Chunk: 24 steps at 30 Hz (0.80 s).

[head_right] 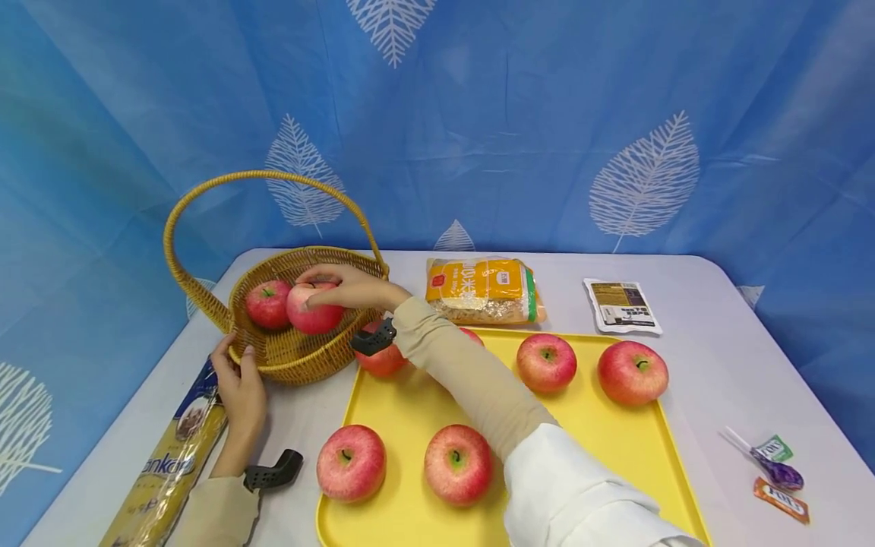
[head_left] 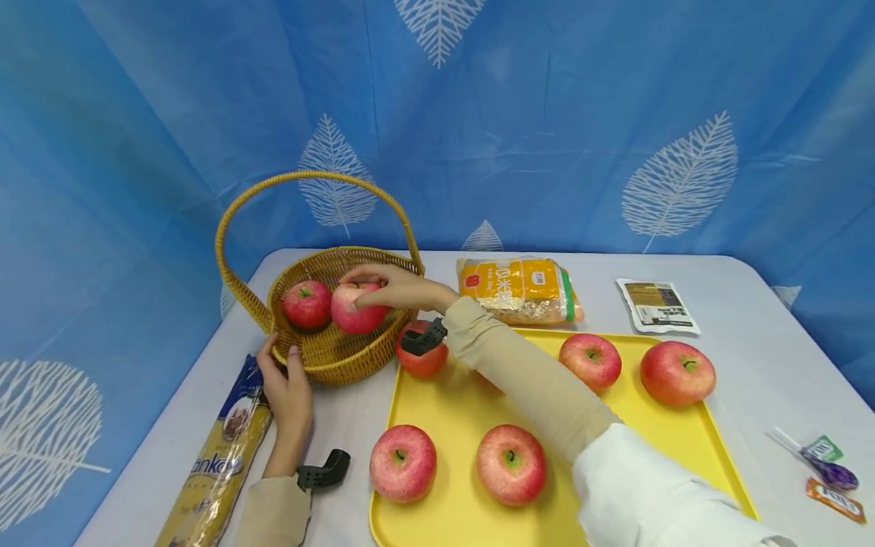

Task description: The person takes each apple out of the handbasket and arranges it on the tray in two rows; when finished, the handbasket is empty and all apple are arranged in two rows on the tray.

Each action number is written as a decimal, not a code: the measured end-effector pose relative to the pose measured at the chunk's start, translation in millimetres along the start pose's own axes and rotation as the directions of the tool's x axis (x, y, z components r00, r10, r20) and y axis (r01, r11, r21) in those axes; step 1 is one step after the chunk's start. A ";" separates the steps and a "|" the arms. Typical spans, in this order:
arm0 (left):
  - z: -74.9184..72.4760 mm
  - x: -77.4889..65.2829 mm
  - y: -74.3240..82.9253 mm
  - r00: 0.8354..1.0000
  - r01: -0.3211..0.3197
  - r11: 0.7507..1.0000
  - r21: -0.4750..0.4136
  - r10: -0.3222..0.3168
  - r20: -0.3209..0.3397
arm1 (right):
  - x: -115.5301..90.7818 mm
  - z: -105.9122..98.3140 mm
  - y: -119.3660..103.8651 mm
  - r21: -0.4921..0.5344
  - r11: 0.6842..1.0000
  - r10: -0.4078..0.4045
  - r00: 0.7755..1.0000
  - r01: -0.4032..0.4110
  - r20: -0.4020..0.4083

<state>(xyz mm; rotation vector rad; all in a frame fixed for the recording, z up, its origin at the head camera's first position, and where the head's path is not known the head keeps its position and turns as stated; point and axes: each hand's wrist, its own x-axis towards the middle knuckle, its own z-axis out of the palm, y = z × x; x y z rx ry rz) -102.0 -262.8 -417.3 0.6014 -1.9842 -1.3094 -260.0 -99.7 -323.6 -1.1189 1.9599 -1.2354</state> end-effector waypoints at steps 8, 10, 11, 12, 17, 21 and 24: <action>3.1 0.8 2.8 1.000 0.006 1.000 -0.005 -0.006 0.011 | -42.4 -20.2 -3.9 -0.060 0.998 -0.022 0.999 0.024 0.024; 3.5 0.9 3.4 1.000 0.004 1.000 -0.004 -0.004 0.014 | -57.0 -26.0 -3.5 -0.063 0.998 -0.010 1.000 0.012 0.017; 3.5 0.9 3.6 1.000 0.003 1.000 -0.005 -0.003 0.013 | -64.2 -28.6 -3.1 -0.063 0.998 -0.001 1.000 0.002 0.014; 3.3 1.1 3.8 1.000 0.001 1.000 -0.005 -0.001 0.010 | -71.5 -31.1 -3.0 -0.065 0.998 0.009 1.000 -0.008 0.008; 1.5 1.7 3.7 1.000 -0.002 1.000 -0.013 0.002 0.003 | -105.9 -41.6 -2.1 -0.062 0.998 0.017 0.999 -0.019 -0.029; 0.6 1.1 1.5 1.000 0.001 1.000 -0.012 0.000 0.007 | -134.9 -48.6 1.8 -0.092 0.996 -0.003 0.999 -0.002 -0.049; 0.4 0.6 -0.3 1.000 0.006 1.000 -0.011 -0.005 0.009 | -160.5 -51.9 5.5 -0.124 0.992 -0.005 0.997 -0.004 -0.072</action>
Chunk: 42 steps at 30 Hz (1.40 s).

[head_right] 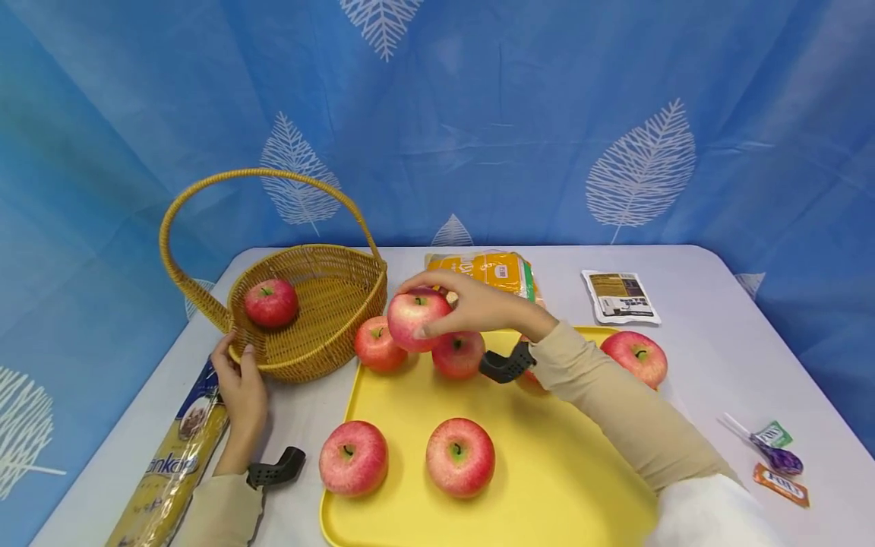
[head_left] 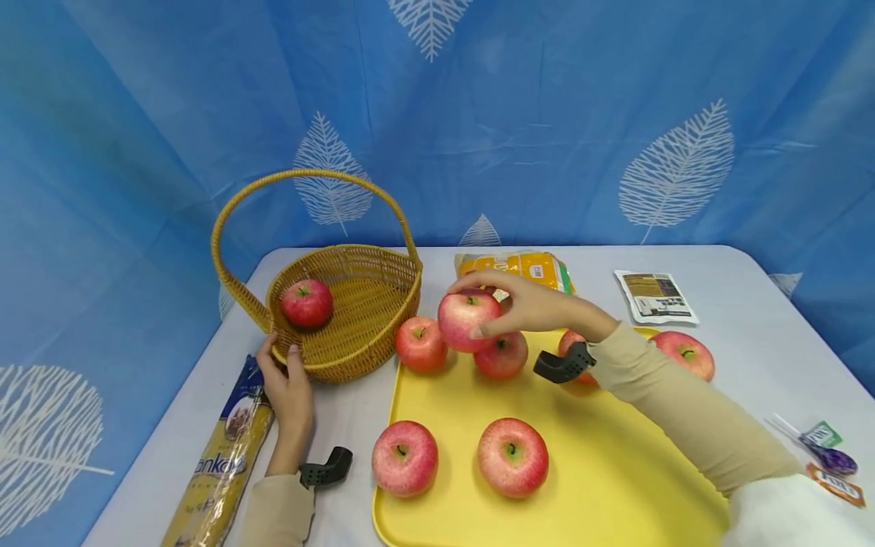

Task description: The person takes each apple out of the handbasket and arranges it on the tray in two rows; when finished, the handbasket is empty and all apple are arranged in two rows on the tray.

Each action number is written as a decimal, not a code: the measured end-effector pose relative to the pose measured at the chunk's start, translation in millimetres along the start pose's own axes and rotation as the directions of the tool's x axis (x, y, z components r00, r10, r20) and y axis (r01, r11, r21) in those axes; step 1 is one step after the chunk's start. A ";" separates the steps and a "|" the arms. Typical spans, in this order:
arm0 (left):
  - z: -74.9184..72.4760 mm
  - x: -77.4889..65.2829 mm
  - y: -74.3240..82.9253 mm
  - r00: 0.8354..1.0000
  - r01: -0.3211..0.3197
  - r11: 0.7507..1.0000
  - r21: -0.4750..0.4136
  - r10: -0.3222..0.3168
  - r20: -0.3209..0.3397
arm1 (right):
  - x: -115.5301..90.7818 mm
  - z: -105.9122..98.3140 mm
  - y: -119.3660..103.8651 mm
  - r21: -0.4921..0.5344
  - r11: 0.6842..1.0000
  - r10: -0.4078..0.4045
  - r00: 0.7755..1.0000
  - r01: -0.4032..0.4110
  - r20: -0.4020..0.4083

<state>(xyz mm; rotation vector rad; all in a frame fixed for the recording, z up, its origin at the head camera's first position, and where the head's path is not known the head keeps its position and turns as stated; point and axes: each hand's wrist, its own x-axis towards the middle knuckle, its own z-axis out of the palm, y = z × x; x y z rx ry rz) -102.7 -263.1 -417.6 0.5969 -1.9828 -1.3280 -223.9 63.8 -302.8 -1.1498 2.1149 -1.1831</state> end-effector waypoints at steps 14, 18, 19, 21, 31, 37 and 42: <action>-0.1 3.3 2.8 1.000 -0.004 1.000 -0.019 0.003 -0.027 | -145.0 3.5 22.8 -0.165 0.986 -0.042 0.990 0.019 -0.136; -1.2 3.1 1.0 1.000 -0.015 1.000 -0.020 0.014 -0.023 | -173.0 18.0 30.6 -0.197 0.980 -0.018 0.981 -0.021 -0.193; -1.2 2.7 0.7 1.000 -0.015 1.000 -0.018 0.014 -0.022 | -179.3 22.5 32.5 -0.198 0.979 0.005 0.977 -0.048 -0.213; -0.9 2.1 0.5 1.000 -0.017 1.000 -0.018 0.017 -0.021 | -190.6 32.1 35.9 -0.206 0.973 0.049 0.966 -0.104 -0.255; 2.1 -1.0 -1.3 1.000 -0.005 1.000 0.000 0.005 -0.017 | -214.7 70.6 35.5 -0.259 0.919 0.183 0.903 -0.298 -0.390; 2.7 -0.2 -1.0 1.000 -0.013 1.000 0.005 0.013 -0.016 | -215.7 84.4 34.9 -0.324 0.875 0.181 0.863 -0.360 -0.471; 2.2 -0.2 -0.5 1.000 -0.008 1.000 0.019 0.008 -0.024 | -215.4 92.6 40.1 -0.354 0.873 0.118 0.849 -0.336 -0.515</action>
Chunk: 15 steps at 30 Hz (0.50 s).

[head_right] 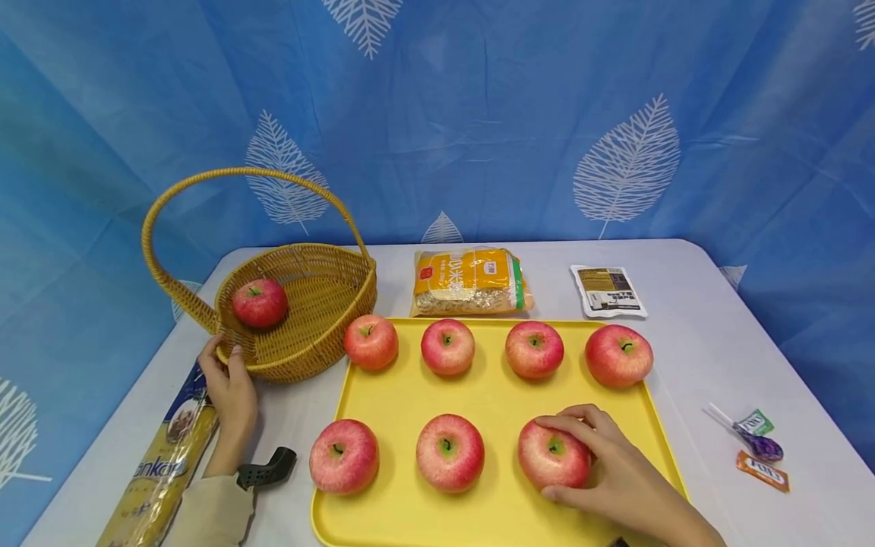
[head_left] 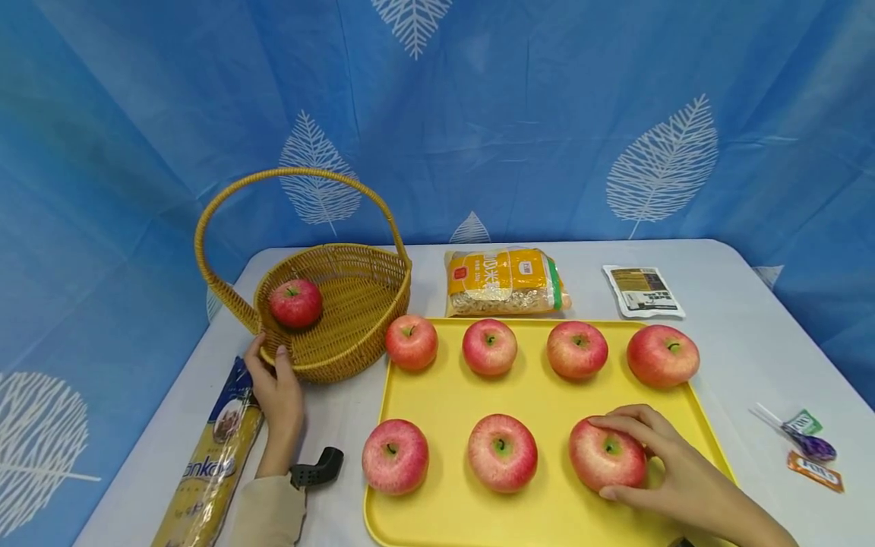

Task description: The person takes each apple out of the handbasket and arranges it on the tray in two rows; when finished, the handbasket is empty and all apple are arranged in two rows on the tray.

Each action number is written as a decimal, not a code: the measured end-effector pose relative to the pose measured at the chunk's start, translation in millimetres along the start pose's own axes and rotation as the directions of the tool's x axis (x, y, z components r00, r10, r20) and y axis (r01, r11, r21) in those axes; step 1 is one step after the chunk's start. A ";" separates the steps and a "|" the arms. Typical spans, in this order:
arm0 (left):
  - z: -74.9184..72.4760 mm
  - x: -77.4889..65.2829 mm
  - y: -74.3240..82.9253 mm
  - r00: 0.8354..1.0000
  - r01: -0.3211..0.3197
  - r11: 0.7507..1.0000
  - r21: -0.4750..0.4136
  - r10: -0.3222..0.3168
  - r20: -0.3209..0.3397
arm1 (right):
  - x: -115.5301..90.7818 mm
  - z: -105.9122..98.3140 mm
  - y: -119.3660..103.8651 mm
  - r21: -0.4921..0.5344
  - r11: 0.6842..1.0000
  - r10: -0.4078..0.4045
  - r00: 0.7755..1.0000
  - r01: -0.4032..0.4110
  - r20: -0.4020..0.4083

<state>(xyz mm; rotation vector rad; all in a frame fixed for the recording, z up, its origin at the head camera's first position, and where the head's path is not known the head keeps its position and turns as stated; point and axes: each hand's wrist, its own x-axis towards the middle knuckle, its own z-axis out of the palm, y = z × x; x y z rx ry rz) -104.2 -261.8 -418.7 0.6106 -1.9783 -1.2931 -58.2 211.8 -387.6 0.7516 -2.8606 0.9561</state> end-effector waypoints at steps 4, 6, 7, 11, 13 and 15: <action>-0.5 -0.4 -0.1 1.000 -0.008 1.000 -0.011 0.008 -0.005 | -0.3 2.8 2.5 0.034 0.999 -0.020 1.000 0.021 -0.012; -0.5 -0.7 0.1 1.000 -0.010 1.000 -0.016 0.010 0.000 | -0.7 3.5 3.8 0.063 0.998 -0.028 1.000 0.028 0.001; -0.4 -0.9 0.4 1.000 -0.011 1.000 -0.020 0.011 0.002 | -1.3 3.9 4.3 0.086 0.996 -0.029 0.999 0.027 0.016; -0.2 -0.8 1.2 1.000 -0.013 1.000 -0.025 0.014 0.007 | -4.5 5.1 4.2 0.127 0.989 0.061 0.991 -0.076 0.115; -0.2 -0.5 1.0 1.000 -0.018 0.999 -0.027 0.018 0.005 | -6.0 5.4 3.4 0.113 0.985 0.116 0.982 -0.134 0.152; -0.6 -0.9 1.3 1.000 -0.016 1.000 -0.021 0.016 0.005 | -7.0 6.0 3.2 0.098 0.983 0.140 0.977 -0.157 0.159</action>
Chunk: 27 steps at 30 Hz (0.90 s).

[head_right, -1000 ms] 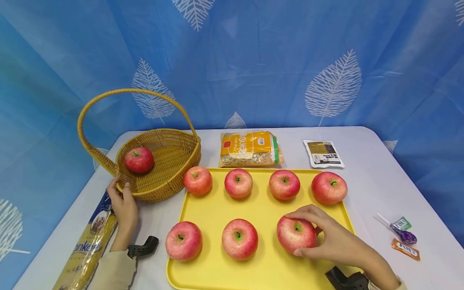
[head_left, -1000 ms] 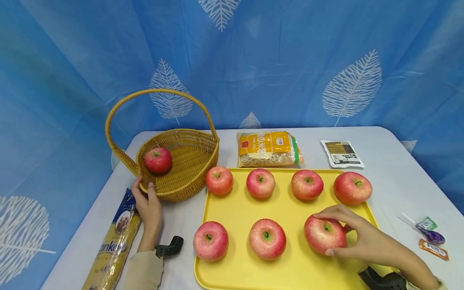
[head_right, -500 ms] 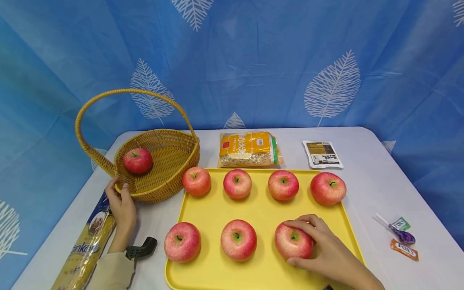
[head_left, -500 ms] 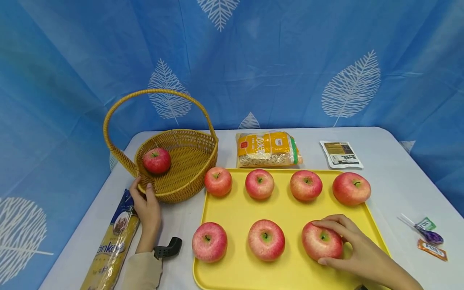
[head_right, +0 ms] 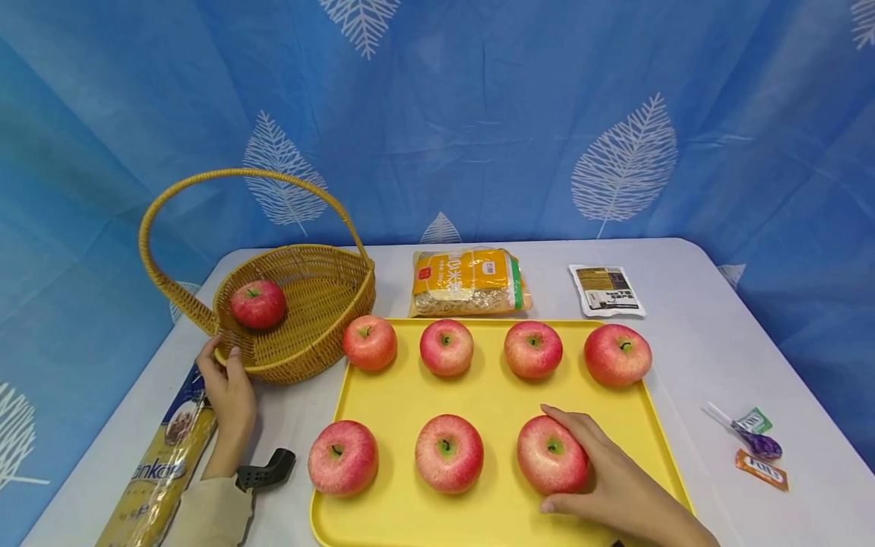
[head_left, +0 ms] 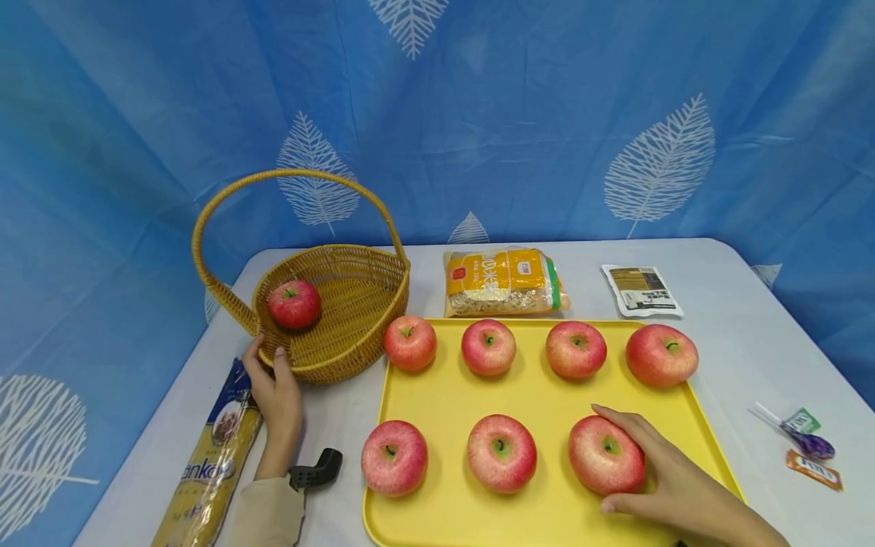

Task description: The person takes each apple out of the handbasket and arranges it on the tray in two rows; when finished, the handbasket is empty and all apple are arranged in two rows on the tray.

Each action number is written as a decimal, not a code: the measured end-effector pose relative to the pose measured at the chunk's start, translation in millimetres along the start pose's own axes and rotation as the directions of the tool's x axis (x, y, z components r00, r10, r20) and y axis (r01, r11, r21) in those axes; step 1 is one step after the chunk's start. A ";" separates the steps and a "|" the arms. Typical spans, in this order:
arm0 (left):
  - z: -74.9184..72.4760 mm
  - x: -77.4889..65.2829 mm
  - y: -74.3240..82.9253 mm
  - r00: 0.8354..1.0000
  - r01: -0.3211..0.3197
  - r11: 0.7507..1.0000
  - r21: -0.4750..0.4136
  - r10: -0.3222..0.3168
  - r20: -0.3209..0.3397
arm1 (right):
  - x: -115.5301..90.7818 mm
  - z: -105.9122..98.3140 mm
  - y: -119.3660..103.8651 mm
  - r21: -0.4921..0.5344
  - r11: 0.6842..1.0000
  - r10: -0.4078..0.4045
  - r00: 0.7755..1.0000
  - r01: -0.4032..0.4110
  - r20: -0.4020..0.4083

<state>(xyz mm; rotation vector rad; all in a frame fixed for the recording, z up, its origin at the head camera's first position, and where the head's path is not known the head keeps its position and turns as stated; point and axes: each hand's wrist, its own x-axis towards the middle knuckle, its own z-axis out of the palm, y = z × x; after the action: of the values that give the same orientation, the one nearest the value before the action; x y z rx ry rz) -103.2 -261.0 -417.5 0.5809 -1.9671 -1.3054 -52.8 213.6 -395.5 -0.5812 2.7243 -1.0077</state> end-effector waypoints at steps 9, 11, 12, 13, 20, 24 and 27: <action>1.1 0.5 -2.2 1.000 0.006 1.000 0.006 -0.007 0.005 | -1.8 -2.1 0.1 -0.081 0.997 0.004 1.000 -0.006 -0.027; 1.1 0.6 -2.2 1.000 0.006 1.000 0.005 -0.006 0.005 | -1.9 -2.7 0.4 -0.072 0.997 -0.009 1.000 0.007 -0.030; 1.0 0.6 -2.0 1.000 0.006 1.000 0.005 -0.006 0.007 | -1.7 -3.0 0.6 -0.065 0.998 -0.027 0.999 0.024 -0.038; 1.0 0.7 -1.7 1.000 0.006 1.000 0.006 -0.006 0.006 | -1.4 -3.9 0.3 -0.065 0.997 -0.037 0.998 0.034 -0.046; 0.7 2.2 -0.6 1.000 0.011 1.000 0.007 -0.011 0.004 | 6.4 -19.4 -6.0 -0.094 0.977 -0.207 0.963 0.193 -0.171; 0.9 1.5 -1.0 1.000 0.011 1.000 0.008 -0.011 0.006 | 14.4 -31.7 -11.1 -0.115 0.952 -0.302 0.929 0.283 -0.212; 0.8 0.8 -1.7 1.000 0.008 1.000 0.013 -0.008 0.000 | 24.9 -40.1 -18.5 -0.119 0.941 -0.335 0.917 0.316 -0.217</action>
<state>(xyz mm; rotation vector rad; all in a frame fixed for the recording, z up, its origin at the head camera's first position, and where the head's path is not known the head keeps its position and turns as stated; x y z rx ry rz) -104.3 -261.7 -419.0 0.5959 -1.9766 -1.2980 -81.8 213.8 -353.9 -1.0213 2.9502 -1.1034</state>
